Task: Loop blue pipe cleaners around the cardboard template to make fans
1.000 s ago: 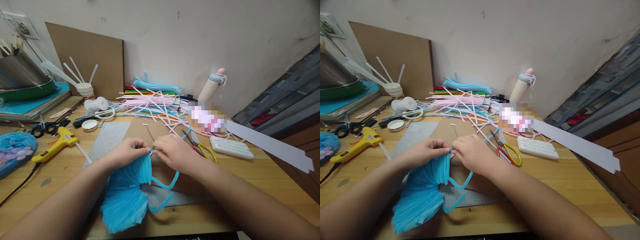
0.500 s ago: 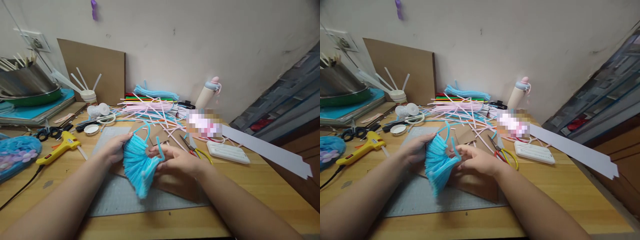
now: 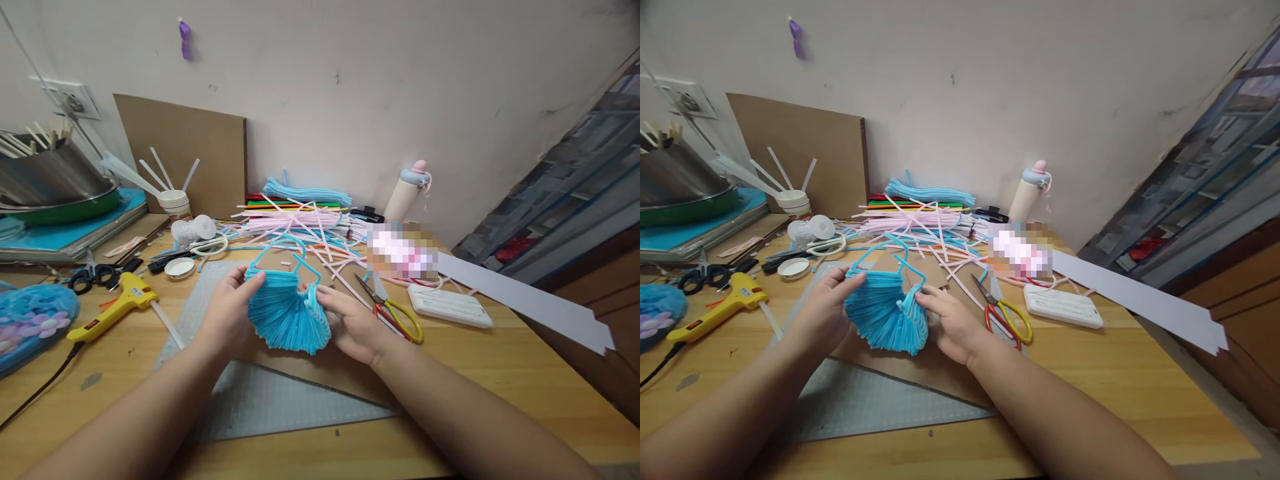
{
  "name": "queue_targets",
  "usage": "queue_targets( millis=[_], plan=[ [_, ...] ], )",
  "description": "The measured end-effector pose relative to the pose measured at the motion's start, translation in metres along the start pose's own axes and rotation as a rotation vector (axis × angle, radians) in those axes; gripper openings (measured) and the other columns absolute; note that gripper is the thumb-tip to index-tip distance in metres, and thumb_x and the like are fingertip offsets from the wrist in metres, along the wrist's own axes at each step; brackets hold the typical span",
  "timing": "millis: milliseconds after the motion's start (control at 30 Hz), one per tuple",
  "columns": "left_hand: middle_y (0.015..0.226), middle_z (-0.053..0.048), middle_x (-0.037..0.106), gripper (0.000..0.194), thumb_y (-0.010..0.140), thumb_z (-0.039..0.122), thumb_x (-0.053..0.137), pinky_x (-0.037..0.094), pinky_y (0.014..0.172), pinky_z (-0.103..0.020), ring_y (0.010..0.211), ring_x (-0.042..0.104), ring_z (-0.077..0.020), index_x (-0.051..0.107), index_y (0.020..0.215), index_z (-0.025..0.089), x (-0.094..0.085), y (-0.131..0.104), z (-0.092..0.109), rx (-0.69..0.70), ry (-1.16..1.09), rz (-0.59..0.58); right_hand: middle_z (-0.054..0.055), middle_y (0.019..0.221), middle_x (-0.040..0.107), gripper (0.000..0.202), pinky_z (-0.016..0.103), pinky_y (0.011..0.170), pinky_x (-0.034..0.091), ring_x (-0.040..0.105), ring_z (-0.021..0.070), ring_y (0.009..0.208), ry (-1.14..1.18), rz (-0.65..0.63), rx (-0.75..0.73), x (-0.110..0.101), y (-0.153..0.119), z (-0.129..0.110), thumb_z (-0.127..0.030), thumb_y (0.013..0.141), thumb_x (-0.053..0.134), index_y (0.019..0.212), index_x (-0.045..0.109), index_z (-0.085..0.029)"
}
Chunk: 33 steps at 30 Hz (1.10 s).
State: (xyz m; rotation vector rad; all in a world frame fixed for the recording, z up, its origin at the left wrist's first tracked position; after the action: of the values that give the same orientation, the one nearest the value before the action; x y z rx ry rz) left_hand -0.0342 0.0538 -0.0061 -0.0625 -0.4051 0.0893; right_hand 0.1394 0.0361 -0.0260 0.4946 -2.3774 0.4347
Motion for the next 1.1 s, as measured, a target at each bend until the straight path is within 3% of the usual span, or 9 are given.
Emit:
queue_targets(
  millis=[233,367,467,633,800,867,967,1033,1100],
  plan=[
    [0.087,-0.007,0.067,0.039,0.06,0.03,0.073,0.051,0.07,-0.035,0.077,0.063,-0.0229,0.06,0.095,0.016,-0.002,0.0,-0.002,0.014,0.146,-0.106,0.005,0.091,0.066,0.033,0.036,0.078,0.043,0.059,0.0207,0.088,0.109,0.004,0.082,0.004,0.0,0.002,-0.044,0.079,0.049,0.097,0.059,-0.019],
    [0.09,-0.008,0.068,0.037,0.061,0.032,0.072,0.05,0.074,-0.036,0.081,0.063,-0.0243,0.063,0.093,0.015,-0.005,0.003,-0.009,0.107,0.206,-0.027,0.007,0.103,0.063,0.058,0.04,0.075,0.045,0.058,0.023,0.094,0.093,-0.11,0.079,0.01,-0.005,0.003,-0.066,0.075,0.038,0.111,0.053,-0.023],
    [0.091,-0.007,0.068,0.039,0.061,0.032,0.072,0.05,0.075,-0.035,0.083,0.063,-0.0236,0.064,0.095,0.015,-0.002,-0.001,-0.012,0.153,0.203,0.051,0.003,0.109,0.06,0.053,0.037,0.073,0.047,0.058,0.0207,0.093,-0.025,-0.017,-0.007,0.01,-0.006,0.01,-0.048,0.071,0.06,0.118,0.046,-0.03],
    [0.094,-0.009,0.068,0.059,0.064,0.033,0.07,0.05,0.076,-0.039,0.082,0.064,-0.0246,0.053,0.118,0.018,0.005,-0.006,-0.017,-0.013,0.05,-0.1,0.004,0.102,0.063,0.04,0.032,0.068,0.048,0.06,0.0184,0.081,-0.141,0.189,-0.198,0.0,0.002,0.022,-0.033,0.072,0.063,0.111,0.053,-0.025],
    [0.11,-0.008,0.062,0.044,0.074,0.036,0.059,0.043,0.088,-0.042,0.102,0.055,-0.0283,0.056,0.115,0.02,-0.005,0.001,-0.019,0.183,0.424,0.031,0.003,0.094,0.065,0.043,0.033,0.065,0.048,0.061,0.0186,0.075,-0.089,0.243,-0.231,-0.001,0.004,0.025,-0.03,0.07,0.064,0.111,0.054,-0.024],
    [0.117,-0.006,0.058,0.036,0.078,0.034,0.053,0.035,0.097,-0.042,0.112,0.049,-0.0273,0.06,0.111,0.022,-0.001,-0.003,-0.015,0.314,0.58,-0.04,0.003,0.093,0.065,0.044,0.034,0.067,0.048,0.061,0.0198,0.078,-0.068,0.261,-0.225,0.0,0.003,0.025,-0.029,0.069,0.065,0.112,0.054,-0.024],
    [0.13,-0.003,0.047,0.035,0.077,0.03,0.054,0.022,0.106,-0.04,0.124,0.036,-0.025,0.059,0.111,0.025,0.013,-0.018,-0.006,0.469,0.668,-0.335,0.003,0.093,0.066,0.04,0.035,0.069,0.047,0.06,0.021,0.082,-0.072,0.282,-0.24,-0.002,0.004,0.023,-0.028,0.068,0.066,0.106,0.057,-0.023],
    [0.134,-0.004,0.042,0.047,0.072,0.03,0.06,0.021,0.106,-0.039,0.126,0.031,-0.0262,0.053,0.119,0.025,0.021,-0.029,-0.001,0.374,0.571,-0.528,0.002,0.091,0.066,0.034,0.034,0.071,0.047,0.06,0.0208,0.083,-0.087,0.303,-0.277,-0.006,0.005,0.018,-0.026,0.065,0.068,0.099,0.06,-0.022],
    [0.131,-0.007,0.046,0.049,0.075,0.04,0.055,0.03,0.102,-0.04,0.122,0.037,-0.0277,0.05,0.121,0.024,0.023,-0.033,0.003,0.257,0.273,-0.535,0.001,0.088,0.066,0.029,0.034,0.073,0.046,0.059,0.02,0.083,-0.077,0.312,-0.299,-0.008,0.006,0.012,-0.025,0.064,0.069,0.092,0.062,-0.022]
  ],
)
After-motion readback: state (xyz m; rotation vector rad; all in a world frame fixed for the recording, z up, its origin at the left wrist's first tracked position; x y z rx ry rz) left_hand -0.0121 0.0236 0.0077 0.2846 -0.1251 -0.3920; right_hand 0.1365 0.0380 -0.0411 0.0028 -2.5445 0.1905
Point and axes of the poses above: each hand's wrist, its own y-axis towards the middle knuckle, its own x-axis out of the palm, z = x × y, the point moved 2 cm from there along y, towards the middle knuckle
